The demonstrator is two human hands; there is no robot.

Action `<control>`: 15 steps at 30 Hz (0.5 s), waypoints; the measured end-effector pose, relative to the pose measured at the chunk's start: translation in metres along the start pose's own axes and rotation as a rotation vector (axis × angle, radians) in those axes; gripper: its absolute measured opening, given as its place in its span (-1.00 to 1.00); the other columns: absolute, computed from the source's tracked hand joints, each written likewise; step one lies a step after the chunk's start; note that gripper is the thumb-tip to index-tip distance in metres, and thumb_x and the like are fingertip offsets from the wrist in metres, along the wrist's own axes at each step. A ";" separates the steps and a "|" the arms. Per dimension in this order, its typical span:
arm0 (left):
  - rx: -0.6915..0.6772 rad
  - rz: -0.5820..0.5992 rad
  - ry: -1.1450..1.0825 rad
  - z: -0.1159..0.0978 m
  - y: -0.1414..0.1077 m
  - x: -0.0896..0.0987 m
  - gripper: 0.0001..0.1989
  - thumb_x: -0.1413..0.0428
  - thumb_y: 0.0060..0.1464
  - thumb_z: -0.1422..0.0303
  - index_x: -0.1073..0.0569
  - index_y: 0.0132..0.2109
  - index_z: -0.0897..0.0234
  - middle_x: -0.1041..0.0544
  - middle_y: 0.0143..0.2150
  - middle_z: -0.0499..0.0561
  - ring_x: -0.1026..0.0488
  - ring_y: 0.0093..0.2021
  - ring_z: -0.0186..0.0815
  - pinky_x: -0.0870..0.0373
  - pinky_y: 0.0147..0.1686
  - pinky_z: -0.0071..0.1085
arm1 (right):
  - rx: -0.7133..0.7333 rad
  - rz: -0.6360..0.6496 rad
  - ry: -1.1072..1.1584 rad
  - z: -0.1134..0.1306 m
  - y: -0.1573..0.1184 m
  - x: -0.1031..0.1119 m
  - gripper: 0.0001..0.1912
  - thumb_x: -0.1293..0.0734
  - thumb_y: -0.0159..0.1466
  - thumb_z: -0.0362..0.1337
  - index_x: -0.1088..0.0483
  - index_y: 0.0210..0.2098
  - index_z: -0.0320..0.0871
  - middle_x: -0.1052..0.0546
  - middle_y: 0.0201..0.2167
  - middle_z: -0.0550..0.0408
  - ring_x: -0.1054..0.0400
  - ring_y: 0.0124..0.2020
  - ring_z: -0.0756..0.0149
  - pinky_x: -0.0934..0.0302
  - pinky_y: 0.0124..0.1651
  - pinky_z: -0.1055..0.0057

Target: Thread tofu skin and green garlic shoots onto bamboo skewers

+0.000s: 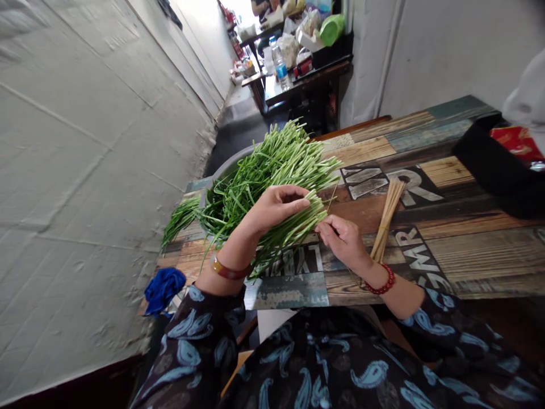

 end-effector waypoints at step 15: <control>0.135 0.004 -0.222 0.015 0.002 -0.004 -0.68 -0.41 -0.20 0.20 -0.53 -0.46 0.37 -0.49 -0.52 -0.04 -0.35 -0.53 -0.46 -0.28 -0.49 -0.50 | 0.028 0.002 0.001 0.004 -0.006 0.001 -0.70 -0.23 0.42 -0.13 -0.44 -0.35 -0.13 -0.36 -0.67 0.23 -0.27 -0.62 0.41 -0.17 -0.43 0.46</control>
Point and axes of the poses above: each hand's wrist, its own y-axis towards the middle knuckle, its own x-axis out of the back of the hand, z = x × y, the point moved 7 cm from there along y, towards the middle knuckle
